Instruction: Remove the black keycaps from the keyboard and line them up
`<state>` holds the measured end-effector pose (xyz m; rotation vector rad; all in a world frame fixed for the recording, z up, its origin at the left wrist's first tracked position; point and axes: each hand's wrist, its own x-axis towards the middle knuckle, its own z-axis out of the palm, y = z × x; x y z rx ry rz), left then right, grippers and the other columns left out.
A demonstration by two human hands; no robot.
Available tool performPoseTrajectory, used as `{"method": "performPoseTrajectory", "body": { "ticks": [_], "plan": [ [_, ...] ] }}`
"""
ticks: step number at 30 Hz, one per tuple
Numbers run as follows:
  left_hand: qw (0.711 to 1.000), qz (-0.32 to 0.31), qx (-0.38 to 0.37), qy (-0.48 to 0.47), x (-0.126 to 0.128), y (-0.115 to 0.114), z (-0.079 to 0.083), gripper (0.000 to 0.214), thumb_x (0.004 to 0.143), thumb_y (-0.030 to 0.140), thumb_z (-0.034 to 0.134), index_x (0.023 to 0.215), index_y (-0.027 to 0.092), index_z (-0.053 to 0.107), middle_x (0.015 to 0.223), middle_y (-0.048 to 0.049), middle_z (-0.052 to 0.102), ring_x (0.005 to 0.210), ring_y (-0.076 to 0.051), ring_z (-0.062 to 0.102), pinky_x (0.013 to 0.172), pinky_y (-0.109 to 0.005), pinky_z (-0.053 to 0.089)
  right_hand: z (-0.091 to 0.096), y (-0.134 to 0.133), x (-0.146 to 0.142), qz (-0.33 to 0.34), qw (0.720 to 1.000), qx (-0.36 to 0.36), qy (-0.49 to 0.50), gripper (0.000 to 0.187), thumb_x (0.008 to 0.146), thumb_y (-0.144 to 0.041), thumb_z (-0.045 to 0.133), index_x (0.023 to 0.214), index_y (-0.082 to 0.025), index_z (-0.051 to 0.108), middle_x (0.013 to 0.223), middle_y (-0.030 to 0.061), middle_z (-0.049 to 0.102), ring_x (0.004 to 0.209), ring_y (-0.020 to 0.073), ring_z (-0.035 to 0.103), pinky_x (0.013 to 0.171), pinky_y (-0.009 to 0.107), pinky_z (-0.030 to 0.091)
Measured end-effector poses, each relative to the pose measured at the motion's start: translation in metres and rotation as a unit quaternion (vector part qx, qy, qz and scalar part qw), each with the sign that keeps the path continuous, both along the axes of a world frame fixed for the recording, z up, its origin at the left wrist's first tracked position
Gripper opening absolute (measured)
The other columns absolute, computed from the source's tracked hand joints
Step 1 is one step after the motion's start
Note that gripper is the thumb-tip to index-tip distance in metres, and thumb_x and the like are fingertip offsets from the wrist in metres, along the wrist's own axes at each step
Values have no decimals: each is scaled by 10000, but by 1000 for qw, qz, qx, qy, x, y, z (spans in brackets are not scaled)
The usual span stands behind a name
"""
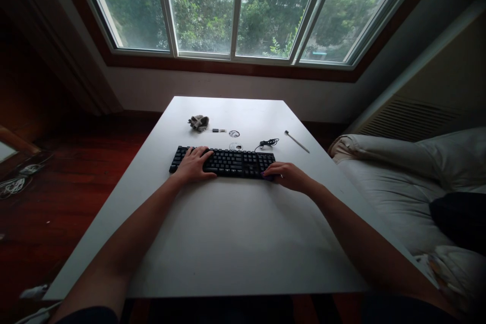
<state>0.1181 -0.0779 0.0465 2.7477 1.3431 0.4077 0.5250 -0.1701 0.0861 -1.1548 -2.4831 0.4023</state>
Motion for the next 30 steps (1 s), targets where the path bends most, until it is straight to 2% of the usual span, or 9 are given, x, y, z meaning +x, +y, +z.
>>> {"method": "performPoseTrajectory", "body": {
  "ticks": [3, 5, 9, 13, 17, 21, 26, 30],
  "plan": [
    [1000, 1, 1, 2, 0, 0, 0, 962, 759, 796, 627, 1555, 293, 427, 1637, -88, 361, 1517, -357, 279, 1286, -535, 87, 13, 8, 8, 15, 998, -65, 8, 441, 808, -34, 575, 1079, -299, 801, 1040, -7, 785, 889, 170, 737, 823, 284, 578],
    [1000, 0, 1, 3, 0, 0, -1, 963, 759, 798, 625, 1554, 291, 430, 1638, -88, 360, 1518, -358, 277, 1287, -531, 89, 14, 16, 11, -30, 998, -37, 34, 402, 839, -64, 575, 1100, -281, 792, 1051, 1, 786, 915, 182, 739, 835, 293, 579],
    [1000, -1, 4, 4, 0, 1, -1, 962, 761, 800, 621, 1551, 285, 436, 1636, -89, 365, 1517, -362, 281, 1288, -532, 89, -6, 33, 12, -163, 982, 88, 44, 397, 877, -71, 554, 1146, -267, 770, 1148, 27, 771, 1039, 228, 729, 947, 376, 571],
    [1000, 1, 6, 4, -1, 1, -2, 968, 765, 808, 609, 1552, 272, 436, 1636, -99, 363, 1518, -359, 281, 1287, -532, 93, -29, 41, 8, -200, 972, 119, -30, 426, 869, -55, 559, 1176, -272, 760, 1218, 34, 753, 1093, 254, 718, 975, 418, 575],
    [1000, 1, 8, 3, -1, 1, -2, 971, 763, 811, 606, 1551, 271, 436, 1635, -99, 364, 1516, -357, 285, 1286, -530, 95, -36, 31, 7, -181, 972, 134, -69, 432, 873, -50, 560, 1206, -248, 751, 1239, 53, 742, 1135, 262, 698, 994, 418, 573],
    [1000, 6, 6, 2, 0, 1, -3, 978, 756, 814, 613, 1553, 276, 433, 1637, -96, 362, 1517, -364, 281, 1285, -535, 90, -31, 14, 13, -128, 984, 107, -63, 450, 876, -35, 548, 1186, -280, 764, 1215, 29, 752, 1116, 235, 711, 991, 393, 581],
    [1000, 6, 7, 5, 0, 1, -3, 976, 761, 823, 597, 1553, 278, 432, 1640, -95, 358, 1521, -357, 277, 1286, -533, 90, -14, -4, 18, -66, 997, 44, -28, 462, 880, -43, 548, 1182, -315, 769, 1206, 2, 759, 1078, 209, 729, 983, 375, 585],
    [1000, 5, 8, 3, -1, 1, -4, 975, 762, 818, 601, 1552, 271, 434, 1639, -99, 359, 1520, -358, 279, 1286, -535, 94, 3, -6, 23, -21, 999, -48, -3, 412, 885, -84, 566, 1147, -316, 782, 1142, -13, 777, 1016, 192, 743, 932, 323, 585]
  ]
}}
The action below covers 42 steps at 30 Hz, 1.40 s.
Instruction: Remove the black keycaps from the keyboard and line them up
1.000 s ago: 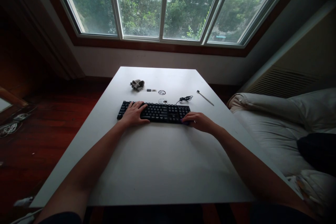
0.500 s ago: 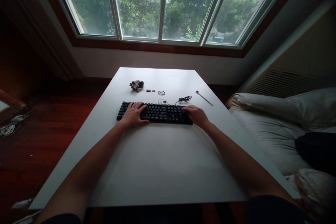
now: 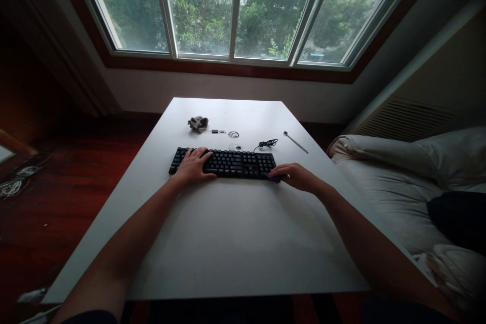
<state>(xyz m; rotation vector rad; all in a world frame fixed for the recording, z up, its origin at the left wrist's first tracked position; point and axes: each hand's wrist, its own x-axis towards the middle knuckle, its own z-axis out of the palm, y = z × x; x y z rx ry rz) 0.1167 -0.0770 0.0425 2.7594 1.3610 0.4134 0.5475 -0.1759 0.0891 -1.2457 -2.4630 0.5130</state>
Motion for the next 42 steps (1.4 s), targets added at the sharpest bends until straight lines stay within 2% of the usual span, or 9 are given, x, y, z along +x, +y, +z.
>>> {"method": "performPoseTrajectory", "body": {
  "ticks": [3, 7, 13, 20, 27, 32, 35, 39, 42],
  "plan": [
    [1000, -3, 1, 1, 0, 0, 0, 967, 765, 811, 602, 1549, 269, 438, 1637, -101, 362, 1522, -359, 274, 1285, -536, 102, 6, 7, 3, -13, 1000, -13, 24, 372, 894, -120, 576, 1151, -300, 777, 1105, -5, 782, 978, 193, 744, 894, 312, 584],
    [1000, -3, 0, 4, 0, 0, 1, 960, 769, 805, 602, 1550, 271, 437, 1637, -104, 360, 1525, -352, 270, 1285, -533, 97, -6, 25, 2, -137, 983, 117, 45, 372, 908, -117, 558, 1178, -275, 759, 1160, 35, 753, 1047, 225, 710, 948, 368, 562],
    [1000, -1, 0, -2, 0, 0, -1, 966, 766, 811, 600, 1549, 268, 439, 1636, -104, 361, 1523, -359, 274, 1286, -534, 93, -31, 37, -3, -230, 958, 155, -73, 353, 930, -126, 543, 1198, -247, 739, 1128, 73, 716, 997, 231, 683, 875, 347, 547],
    [1000, 1, -1, 0, 0, 0, -1, 969, 770, 825, 582, 1554, 275, 431, 1644, -104, 351, 1527, -353, 268, 1286, -532, 83, -24, 21, 6, -169, 970, 109, -138, 350, 900, -108, 559, 1145, -260, 758, 1101, 51, 726, 895, 195, 696, 793, 294, 520],
    [1000, 1, -15, -3, 0, 1, -1, 968, 765, 809, 604, 1560, 286, 426, 1646, -98, 350, 1529, -363, 259, 1286, -542, 75, 5, 13, 14, -89, 993, 0, -76, 216, 886, -238, 617, 994, -265, 803, 914, 22, 755, 774, 179, 687, 709, 273, 517],
    [1000, 1, -12, 0, 2, -1, 2, 969, 766, 807, 602, 1558, 276, 427, 1644, -99, 352, 1529, -359, 259, 1288, -534, 80, -6, 21, -14, -273, 944, 174, -59, 271, 950, -246, 549, 1128, -221, 752, 1026, 89, 736, 864, 225, 672, 769, 324, 514],
    [1000, -1, -10, 0, 3, -2, 3, 973, 768, 808, 598, 1560, 271, 420, 1646, -100, 348, 1529, -358, 259, 1288, -535, 85, -21, 29, -40, -327, 924, 166, -107, 246, 949, -212, 545, 1095, -205, 744, 1016, 123, 709, 871, 239, 660, 760, 326, 507],
    [1000, -1, -9, 1, 3, -3, 4, 968, 776, 806, 591, 1561, 269, 414, 1649, -104, 341, 1535, -354, 247, 1285, -539, 82, -31, 39, -65, -353, 914, 149, -134, 190, 946, -193, 548, 1017, -174, 723, 1009, 156, 680, 929, 273, 642, 785, 352, 513],
    [1000, -1, -11, 1, 3, -3, 4, 972, 774, 812, 588, 1560, 267, 417, 1650, -107, 341, 1535, -357, 246, 1284, -541, 83, -30, 42, -73, -300, 930, 164, -138, 165, 920, -165, 584, 1005, -191, 722, 1002, 142, 676, 948, 259, 630, 783, 330, 521]
  ]
}}
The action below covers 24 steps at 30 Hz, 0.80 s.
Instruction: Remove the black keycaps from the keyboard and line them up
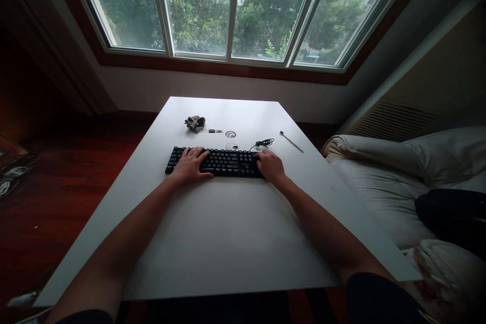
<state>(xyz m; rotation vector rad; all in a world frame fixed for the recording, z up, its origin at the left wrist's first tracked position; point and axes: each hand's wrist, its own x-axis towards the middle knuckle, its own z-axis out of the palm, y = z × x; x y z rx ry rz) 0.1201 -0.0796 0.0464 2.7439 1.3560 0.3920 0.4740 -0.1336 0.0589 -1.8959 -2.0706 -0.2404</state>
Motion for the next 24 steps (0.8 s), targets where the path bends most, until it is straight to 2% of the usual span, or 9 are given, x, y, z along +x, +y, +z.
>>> {"method": "performPoseTrajectory", "body": {
  "ticks": [5, 9, 10, 12, 14, 16, 19, 24],
  "plan": [
    [1000, 0, -2, -1, 1, 0, 1, 978, 774, 815, 585, 1563, 263, 416, 1646, -111, 345, 1533, -360, 248, 1283, -542, 82, 11, -7, 10, 121, 992, -30, 1, 255, 887, -131, 600, 1073, -215, 753, 1060, 109, 685, 998, 251, 633, 821, 340, 532],
    [1000, 2, -6, -4, 1, 0, 1, 969, 769, 805, 599, 1560, 274, 421, 1647, -102, 346, 1533, -361, 245, 1285, -539, 73, 20, -10, 31, 246, 962, -92, 81, 350, 857, -88, 582, 1094, -261, 774, 1056, 53, 701, 967, 211, 655, 858, 325, 536],
    [1000, 2, -8, -5, 1, 0, 1, 969, 767, 805, 600, 1560, 277, 422, 1647, -100, 345, 1534, -362, 244, 1285, -541, 72, 21, -9, 35, 247, 959, -90, 102, 346, 858, -89, 580, 1089, -258, 775, 1048, 48, 704, 956, 207, 659, 856, 323, 538],
    [1000, 0, -8, -7, 1, 0, 0, 972, 765, 807, 600, 1561, 278, 420, 1648, -100, 344, 1534, -363, 242, 1285, -543, 73, 19, -6, 41, 202, 970, -47, 125, 327, 870, -97, 572, 1083, -246, 770, 1051, 54, 708, 967, 216, 656, 878, 342, 537],
    [1000, 0, -6, -6, 0, 0, 0, 977, 765, 811, 597, 1563, 278, 416, 1650, -100, 341, 1536, -363, 241, 1285, -542, 75, 15, -3, 41, 142, 983, 5, 116, 333, 885, -97, 557, 1108, -240, 759, 1085, 68, 709, 1022, 235, 643, 927, 370, 526],
    [1000, 0, -5, -3, 0, 1, -1, 978, 769, 817, 587, 1565, 276, 414, 1653, -100, 336, 1538, -361, 238, 1284, -542, 80, 10, -2, 37, 117, 989, 18, 86, 366, 893, -85, 543, 1160, -240, 741, 1137, 77, 706, 1079, 244, 628, 955, 380, 518],
    [1000, 0, -6, -1, 0, 1, -1, 978, 775, 821, 578, 1565, 269, 415, 1652, -105, 336, 1538, -360, 237, 1283, -545, 83, 6, -3, 30, 129, 991, -7, 47, 377, 901, -84, 544, 1193, -238, 725, 1158, 82, 703, 1089, 243, 625, 938, 376, 528],
    [1000, 2, -8, -4, 0, 1, -1, 968, 767, 809, 600, 1561, 284, 422, 1645, -98, 349, 1534, -361, 245, 1285, -540, 74, 17, -13, 31, 215, 975, -57, 30, 364, 891, -71, 547, 1134, -249, 752, 1083, 63, 712, 1041, 224, 647, 908, 348, 532]
  ]
}}
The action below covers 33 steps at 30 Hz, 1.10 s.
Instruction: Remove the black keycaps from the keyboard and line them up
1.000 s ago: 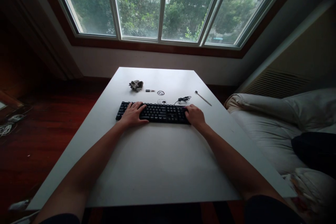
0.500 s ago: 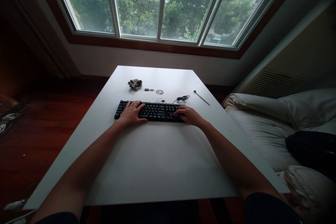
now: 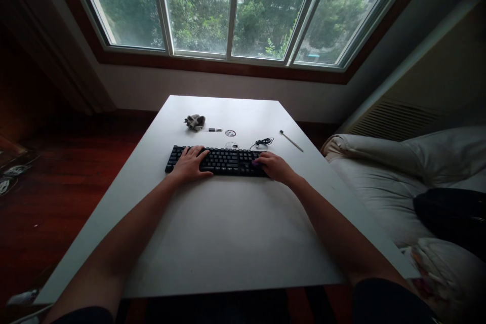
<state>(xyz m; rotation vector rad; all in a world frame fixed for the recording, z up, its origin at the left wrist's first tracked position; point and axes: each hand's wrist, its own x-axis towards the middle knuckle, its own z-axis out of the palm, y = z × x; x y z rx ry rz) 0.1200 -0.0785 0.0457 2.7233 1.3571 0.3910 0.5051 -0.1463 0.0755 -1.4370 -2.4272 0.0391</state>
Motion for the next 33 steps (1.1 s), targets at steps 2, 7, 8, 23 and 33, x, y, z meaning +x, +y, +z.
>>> {"method": "performPoseTrajectory", "body": {
  "ticks": [2, 7, 8, 23, 33],
  "plan": [
    [1000, 0, -1, 0, 0, 0, 0, 967, 767, 807, 599, 1562, 287, 418, 1646, -96, 347, 1534, -360, 245, 1285, -540, 74, 8, -5, 3, 26, 999, -26, -3, 406, 854, -38, 544, 1113, -257, 766, 1063, 52, 721, 1002, 214, 662, 883, 329, 531],
    [1000, -1, 4, -3, -1, 0, -1, 974, 766, 813, 595, 1563, 283, 414, 1650, -94, 340, 1535, -359, 244, 1289, -534, 67, 27, -8, 7, 93, 985, -142, 8, 384, 809, -71, 594, 1059, -284, 793, 995, 5, 753, 868, 181, 690, 796, 277, 525],
    [1000, -1, 5, -4, -1, 0, -2, 974, 767, 814, 593, 1562, 280, 415, 1650, -96, 340, 1535, -358, 244, 1289, -532, 67, 29, -7, 7, 96, 983, -153, 17, 368, 817, -84, 598, 1060, -281, 792, 987, 3, 756, 852, 177, 690, 782, 273, 525],
    [1000, -5, 7, 0, -1, 0, -2, 970, 777, 805, 592, 1566, 273, 410, 1649, -95, 341, 1533, -360, 245, 1288, -534, 68, -7, 35, -44, -35, 998, 31, -46, 361, 921, -68, 530, 1186, -202, 735, 1155, 103, 710, 1108, 249, 610, 888, 335, 487],
    [1000, -6, 14, -10, -3, 4, -8, 972, 765, 792, 623, 1563, 275, 421, 1642, -99, 353, 1527, -358, 257, 1286, -525, 63, 24, 43, -37, 66, 994, -60, -63, 399, 856, -46, 573, 1130, -254, 776, 1088, 31, 746, 961, 193, 678, 850, 273, 468]
  ]
}}
